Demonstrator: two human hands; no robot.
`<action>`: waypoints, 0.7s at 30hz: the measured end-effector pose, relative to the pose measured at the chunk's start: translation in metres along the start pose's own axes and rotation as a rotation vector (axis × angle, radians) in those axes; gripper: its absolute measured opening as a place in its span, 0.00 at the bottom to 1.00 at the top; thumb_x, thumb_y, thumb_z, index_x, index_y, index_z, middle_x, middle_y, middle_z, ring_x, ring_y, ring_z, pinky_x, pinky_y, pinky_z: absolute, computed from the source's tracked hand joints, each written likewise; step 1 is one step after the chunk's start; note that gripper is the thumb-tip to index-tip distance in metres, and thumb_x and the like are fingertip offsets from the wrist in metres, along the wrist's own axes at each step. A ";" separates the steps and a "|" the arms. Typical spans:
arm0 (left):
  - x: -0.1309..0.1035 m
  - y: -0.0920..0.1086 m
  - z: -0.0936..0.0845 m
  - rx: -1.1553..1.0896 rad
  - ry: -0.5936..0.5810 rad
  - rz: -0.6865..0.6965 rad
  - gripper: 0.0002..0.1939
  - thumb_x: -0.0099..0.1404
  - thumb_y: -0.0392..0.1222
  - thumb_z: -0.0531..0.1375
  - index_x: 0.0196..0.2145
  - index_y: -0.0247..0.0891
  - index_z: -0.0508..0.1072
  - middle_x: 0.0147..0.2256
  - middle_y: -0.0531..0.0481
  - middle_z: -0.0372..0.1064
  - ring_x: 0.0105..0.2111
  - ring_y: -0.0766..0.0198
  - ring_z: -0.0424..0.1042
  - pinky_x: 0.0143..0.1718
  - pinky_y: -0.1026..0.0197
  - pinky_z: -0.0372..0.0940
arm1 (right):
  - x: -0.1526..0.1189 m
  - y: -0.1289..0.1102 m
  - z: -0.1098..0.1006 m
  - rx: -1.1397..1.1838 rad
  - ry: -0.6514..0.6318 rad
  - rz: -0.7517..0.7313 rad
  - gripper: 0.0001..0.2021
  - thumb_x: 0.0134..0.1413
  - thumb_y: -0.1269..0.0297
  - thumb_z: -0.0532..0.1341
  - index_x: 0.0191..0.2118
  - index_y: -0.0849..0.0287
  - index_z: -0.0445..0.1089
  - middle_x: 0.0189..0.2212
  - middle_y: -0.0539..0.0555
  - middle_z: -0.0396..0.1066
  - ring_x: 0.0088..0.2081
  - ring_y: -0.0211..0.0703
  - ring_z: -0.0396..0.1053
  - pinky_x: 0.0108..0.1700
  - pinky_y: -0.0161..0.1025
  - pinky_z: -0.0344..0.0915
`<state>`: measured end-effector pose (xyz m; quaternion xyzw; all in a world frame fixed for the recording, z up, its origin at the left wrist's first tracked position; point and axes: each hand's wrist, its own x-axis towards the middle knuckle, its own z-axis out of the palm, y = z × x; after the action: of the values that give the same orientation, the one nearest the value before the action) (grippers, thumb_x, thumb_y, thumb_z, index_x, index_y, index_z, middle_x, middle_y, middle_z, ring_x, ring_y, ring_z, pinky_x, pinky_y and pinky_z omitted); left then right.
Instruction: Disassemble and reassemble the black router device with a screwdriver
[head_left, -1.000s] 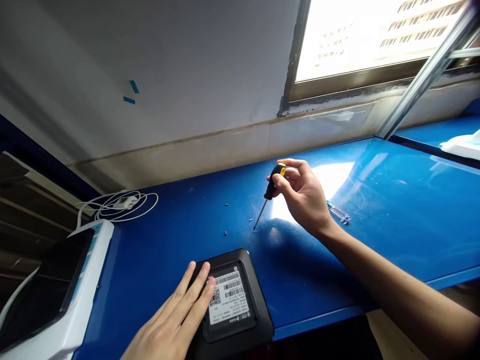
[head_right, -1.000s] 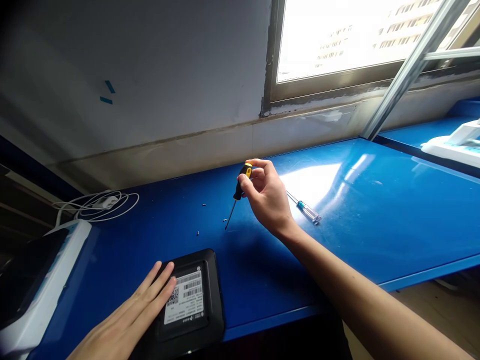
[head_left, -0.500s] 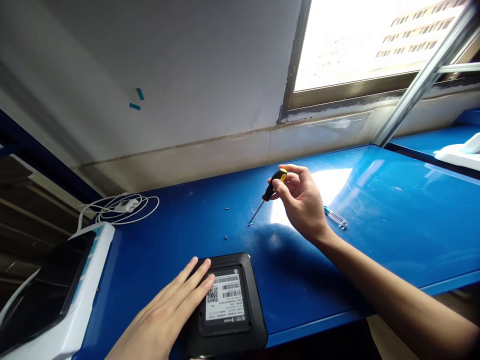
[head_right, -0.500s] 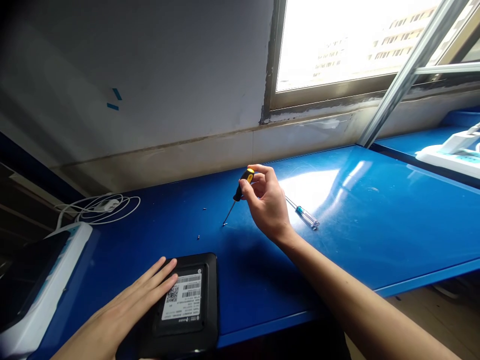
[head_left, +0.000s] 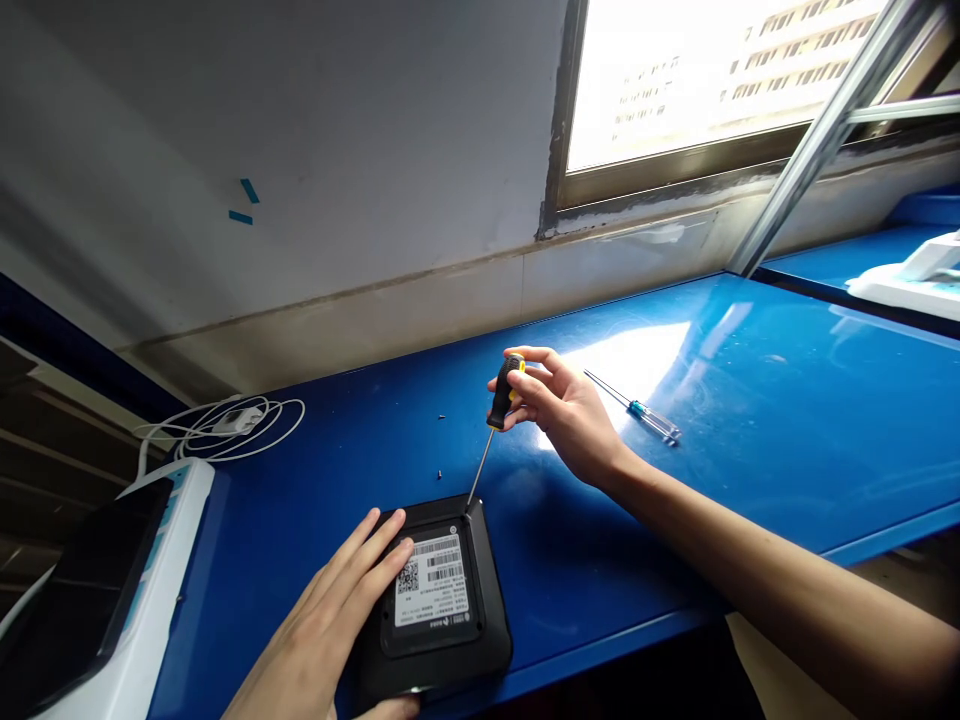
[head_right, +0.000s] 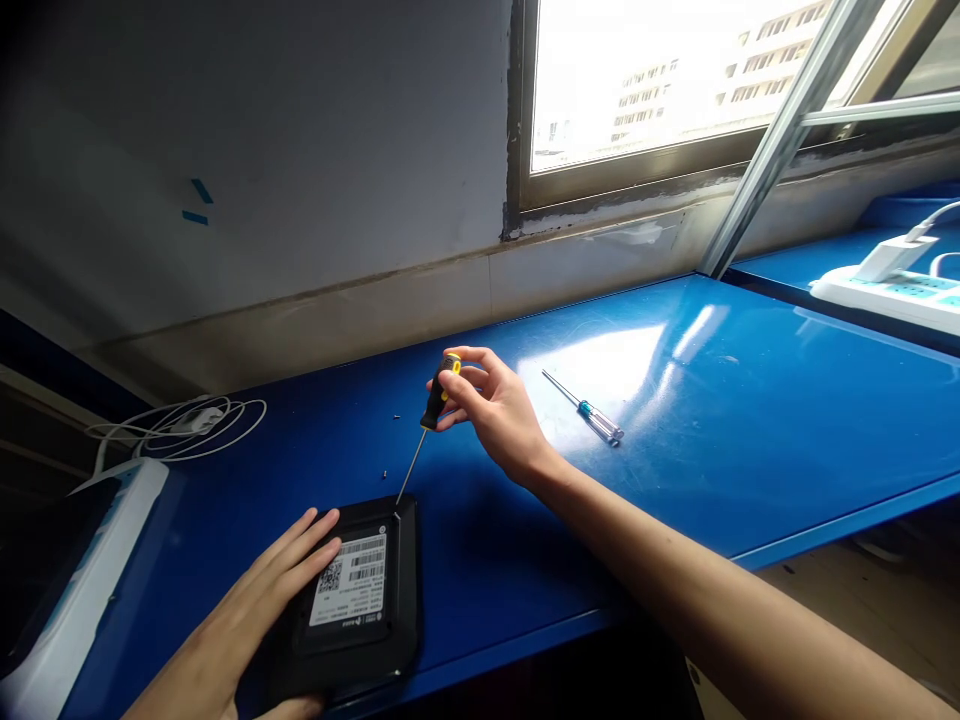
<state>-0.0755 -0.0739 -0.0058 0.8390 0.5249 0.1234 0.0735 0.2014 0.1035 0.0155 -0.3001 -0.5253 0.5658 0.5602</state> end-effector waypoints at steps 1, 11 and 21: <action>0.000 0.000 0.001 -0.002 0.003 0.001 0.51 0.59 0.39 0.68 0.73 0.59 0.48 0.73 0.51 0.51 0.71 0.41 0.55 0.64 0.40 0.65 | -0.001 0.001 0.002 0.011 -0.003 0.007 0.22 0.54 0.50 0.71 0.49 0.55 0.67 0.35 0.51 0.77 0.32 0.40 0.76 0.32 0.40 0.79; 0.000 0.001 0.001 0.004 0.005 -0.012 0.49 0.62 0.42 0.67 0.73 0.58 0.48 0.73 0.52 0.52 0.71 0.42 0.55 0.65 0.42 0.65 | -0.004 0.001 0.004 -0.004 -0.014 -0.026 0.20 0.57 0.52 0.69 0.51 0.54 0.67 0.37 0.52 0.78 0.35 0.41 0.78 0.33 0.41 0.80; 0.001 0.004 -0.002 0.006 -0.020 -0.006 0.49 0.61 0.39 0.66 0.72 0.57 0.47 0.73 0.50 0.52 0.72 0.44 0.53 0.66 0.41 0.63 | -0.008 -0.002 0.006 -0.056 -0.071 -0.076 0.19 0.59 0.52 0.68 0.51 0.54 0.67 0.36 0.51 0.77 0.35 0.41 0.77 0.32 0.39 0.80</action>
<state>-0.0725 -0.0745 -0.0031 0.8387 0.5271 0.1134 0.0766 0.1981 0.0944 0.0172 -0.2751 -0.5715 0.5395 0.5537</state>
